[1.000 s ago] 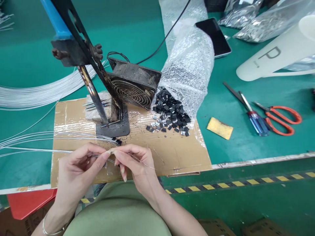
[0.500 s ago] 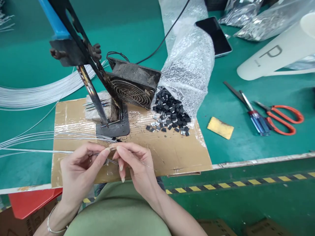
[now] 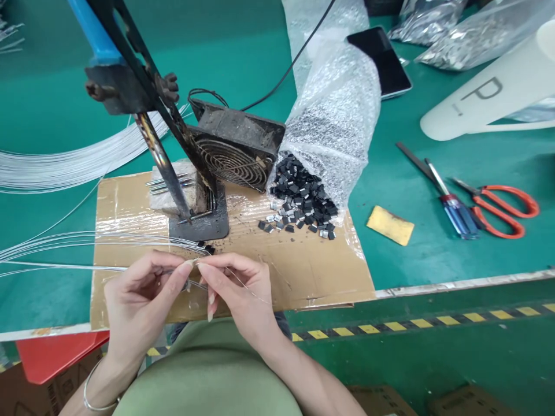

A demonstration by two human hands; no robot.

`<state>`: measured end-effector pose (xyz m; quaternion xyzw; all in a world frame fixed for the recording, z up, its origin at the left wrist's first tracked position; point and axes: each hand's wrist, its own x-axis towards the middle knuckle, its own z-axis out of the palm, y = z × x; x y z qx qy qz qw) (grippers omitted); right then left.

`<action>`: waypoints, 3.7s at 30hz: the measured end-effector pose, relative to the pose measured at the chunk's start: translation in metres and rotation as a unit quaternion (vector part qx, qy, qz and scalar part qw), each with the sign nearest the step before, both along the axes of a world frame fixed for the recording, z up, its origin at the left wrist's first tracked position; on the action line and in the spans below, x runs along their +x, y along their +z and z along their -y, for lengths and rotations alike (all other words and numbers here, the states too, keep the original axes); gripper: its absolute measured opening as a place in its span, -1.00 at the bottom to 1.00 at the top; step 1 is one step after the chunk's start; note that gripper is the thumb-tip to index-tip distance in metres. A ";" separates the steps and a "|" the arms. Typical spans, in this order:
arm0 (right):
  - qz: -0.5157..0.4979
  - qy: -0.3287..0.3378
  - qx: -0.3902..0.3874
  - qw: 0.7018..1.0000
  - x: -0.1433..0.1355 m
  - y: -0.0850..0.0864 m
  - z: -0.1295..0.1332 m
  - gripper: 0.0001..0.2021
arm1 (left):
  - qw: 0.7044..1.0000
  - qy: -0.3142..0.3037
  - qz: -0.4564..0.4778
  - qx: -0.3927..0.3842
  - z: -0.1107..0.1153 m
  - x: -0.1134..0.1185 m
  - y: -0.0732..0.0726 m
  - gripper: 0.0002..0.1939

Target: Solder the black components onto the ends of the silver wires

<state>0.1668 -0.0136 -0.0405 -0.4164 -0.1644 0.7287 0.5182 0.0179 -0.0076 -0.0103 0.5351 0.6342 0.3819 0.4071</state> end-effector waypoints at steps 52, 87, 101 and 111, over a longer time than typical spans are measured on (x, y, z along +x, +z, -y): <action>0.722 -0.042 0.243 0.646 0.074 -0.028 -0.036 -0.95 | 0.999 0.015 0.038 -0.016 0.001 -0.002 0.000 -0.96; 0.240 -0.004 0.139 0.961 0.020 0.012 -0.002 -0.91 | 1.000 0.015 0.020 -0.013 -0.007 0.003 0.011 -0.95; 0.247 -0.011 0.164 0.955 0.018 0.012 -0.004 -0.89 | 1.000 -0.001 0.023 -0.013 -0.008 0.004 0.013 -0.95; 0.228 -0.010 0.159 0.961 0.018 0.009 0.000 -0.89 | 1.000 -0.002 0.024 -0.011 -0.008 0.004 0.012 -0.95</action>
